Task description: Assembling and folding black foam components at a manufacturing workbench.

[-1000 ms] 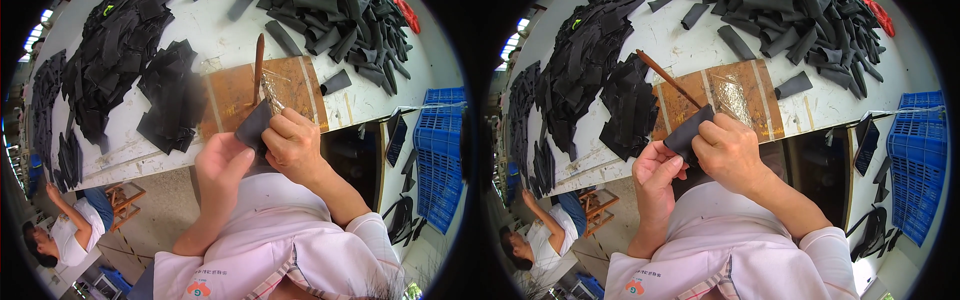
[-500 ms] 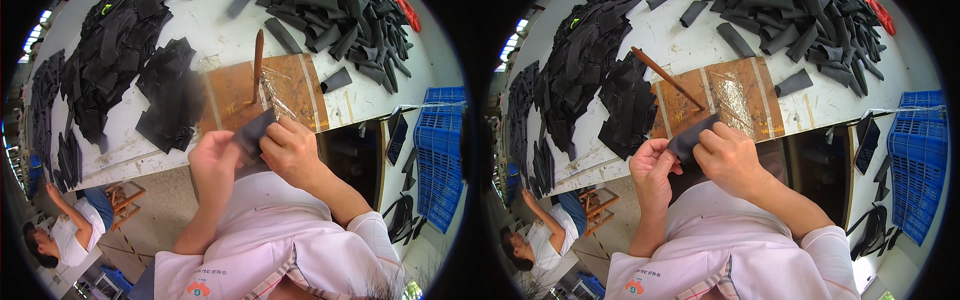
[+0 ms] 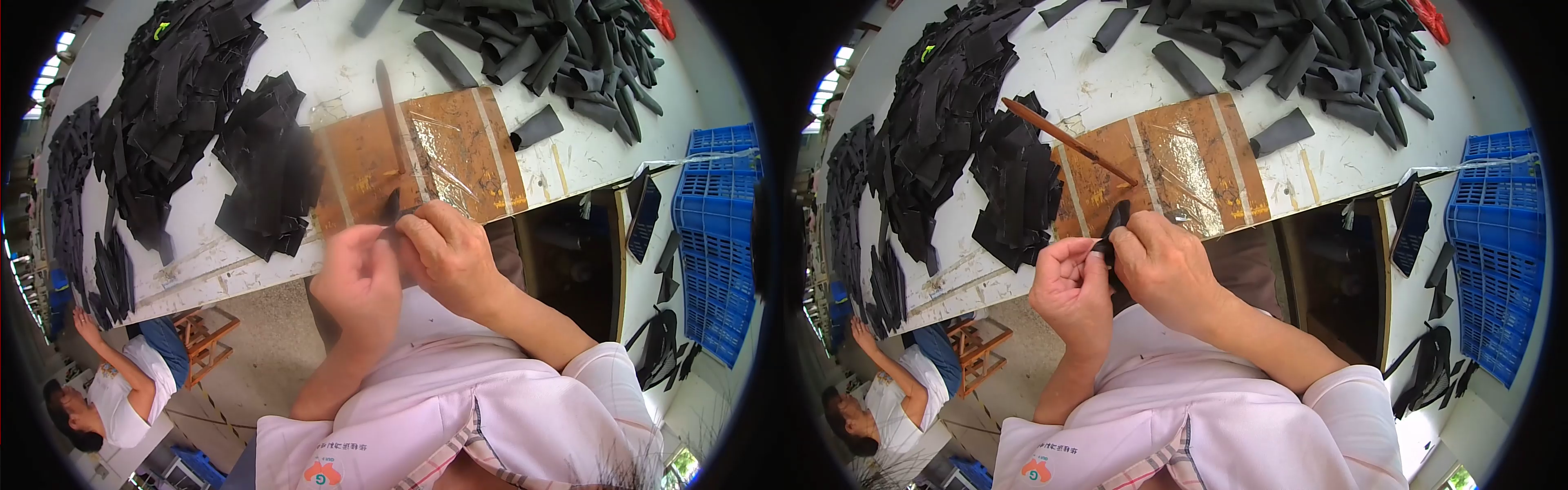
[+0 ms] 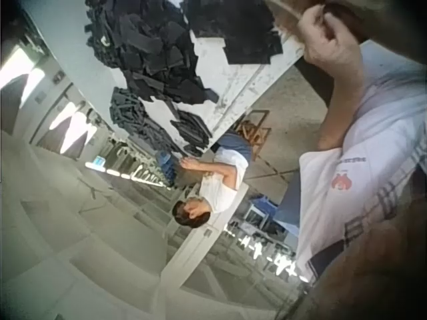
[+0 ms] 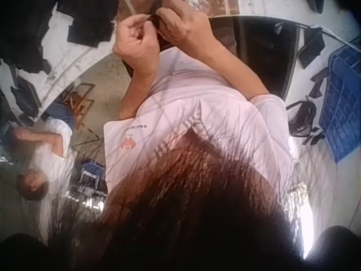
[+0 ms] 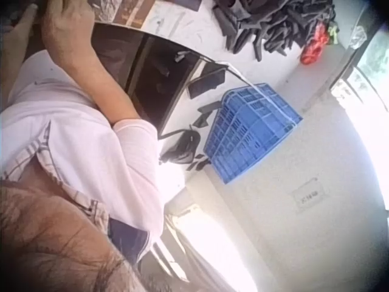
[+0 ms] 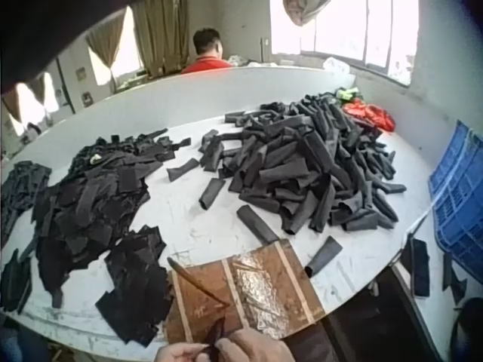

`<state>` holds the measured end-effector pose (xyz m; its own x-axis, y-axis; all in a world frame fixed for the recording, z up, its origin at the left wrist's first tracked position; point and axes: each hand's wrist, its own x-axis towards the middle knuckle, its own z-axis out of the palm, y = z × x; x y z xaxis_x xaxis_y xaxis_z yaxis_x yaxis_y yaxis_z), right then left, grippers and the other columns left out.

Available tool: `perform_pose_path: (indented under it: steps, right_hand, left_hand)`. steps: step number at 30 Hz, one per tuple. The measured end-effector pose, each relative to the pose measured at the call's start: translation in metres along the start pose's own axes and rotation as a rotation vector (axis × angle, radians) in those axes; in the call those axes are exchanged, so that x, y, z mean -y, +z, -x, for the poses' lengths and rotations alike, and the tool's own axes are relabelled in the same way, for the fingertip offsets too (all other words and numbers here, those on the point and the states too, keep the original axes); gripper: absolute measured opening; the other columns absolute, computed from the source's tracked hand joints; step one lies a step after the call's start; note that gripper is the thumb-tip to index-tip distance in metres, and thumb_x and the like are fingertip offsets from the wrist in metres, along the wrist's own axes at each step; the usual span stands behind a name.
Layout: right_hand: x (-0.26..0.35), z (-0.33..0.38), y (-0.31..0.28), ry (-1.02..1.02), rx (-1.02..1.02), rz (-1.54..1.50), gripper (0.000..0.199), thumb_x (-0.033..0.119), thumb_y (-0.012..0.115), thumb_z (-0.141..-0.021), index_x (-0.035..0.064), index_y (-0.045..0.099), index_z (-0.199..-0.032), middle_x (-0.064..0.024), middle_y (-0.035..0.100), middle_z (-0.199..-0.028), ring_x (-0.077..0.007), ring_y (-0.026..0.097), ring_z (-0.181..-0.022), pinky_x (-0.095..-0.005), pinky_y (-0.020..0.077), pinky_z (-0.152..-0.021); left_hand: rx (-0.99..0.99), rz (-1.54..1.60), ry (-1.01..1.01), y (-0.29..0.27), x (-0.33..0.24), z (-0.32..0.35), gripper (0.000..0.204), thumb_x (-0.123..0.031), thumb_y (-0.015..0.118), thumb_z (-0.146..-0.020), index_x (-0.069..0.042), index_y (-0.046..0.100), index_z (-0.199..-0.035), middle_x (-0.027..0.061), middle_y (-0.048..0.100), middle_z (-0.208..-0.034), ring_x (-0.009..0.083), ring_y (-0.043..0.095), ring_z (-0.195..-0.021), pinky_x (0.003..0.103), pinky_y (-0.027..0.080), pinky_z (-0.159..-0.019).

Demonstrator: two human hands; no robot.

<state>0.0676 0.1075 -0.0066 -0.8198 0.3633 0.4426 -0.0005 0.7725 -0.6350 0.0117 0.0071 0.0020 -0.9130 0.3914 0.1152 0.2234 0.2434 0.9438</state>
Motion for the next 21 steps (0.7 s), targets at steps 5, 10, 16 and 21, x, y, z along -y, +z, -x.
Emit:
perform_pose_path:
  steps: [5,10,16,21]
  right_hand:
    - [-0.008,-0.002,-0.005,0.257,0.025,-0.396,0.012,0.001,0.062,-0.065,0.0007,0.056,-0.076,-0.0073,0.048,-0.066,-0.0162,0.05,-0.053,-0.0271,0.0405,-0.045]
    - [-0.013,0.001,-0.008,0.912,0.376,-1.403,0.009,0.008,0.062,-0.076,0.0044,0.056,-0.071,0.0043,0.045,-0.066,-0.005,0.038,-0.056,-0.0183,0.0302,-0.049]
    - [-0.005,-0.001,-0.002,0.855,0.375,-1.492,0.013,0.017,0.057,-0.083,0.0069,0.052,-0.077,0.0052,0.043,-0.064,-0.0045,0.037,-0.057,-0.0186,0.0318,-0.051]
    - [-0.02,0.004,-0.003,0.92,0.257,-1.5,0.017,0.021,0.06,-0.081,0.0066,0.053,-0.075,0.005,0.046,-0.074,-0.0038,0.041,-0.063,-0.0178,0.0353,-0.058]
  left_hand:
    - [0.332,1.084,-0.734,-0.024,0.005,-0.021,0.023,0.006,0.055,-0.072,-0.001,0.048,-0.092,0.0056,0.057,-0.076,0.0038,0.046,-0.052,0.015,0.033,-0.041]
    - [0.269,0.503,-0.442,-0.018,0.003,-0.015,0.026,0.011,0.049,-0.07,0.001,0.047,-0.094,0.0071,0.056,-0.079,0.0012,0.042,-0.049,0.015,0.028,-0.037]
    - [-0.015,0.169,-0.134,-0.008,0.002,-0.009,0.02,0.005,0.05,-0.071,0.002,0.054,-0.091,0.0065,0.058,-0.08,0.0093,0.053,-0.057,0.02,0.043,-0.05]
    - [0.378,1.09,-0.699,-0.022,-0.005,-0.018,0.025,0.012,0.046,-0.072,0.002,0.047,-0.094,0.0125,0.057,-0.084,0.0014,0.036,-0.037,0.015,0.027,-0.031]
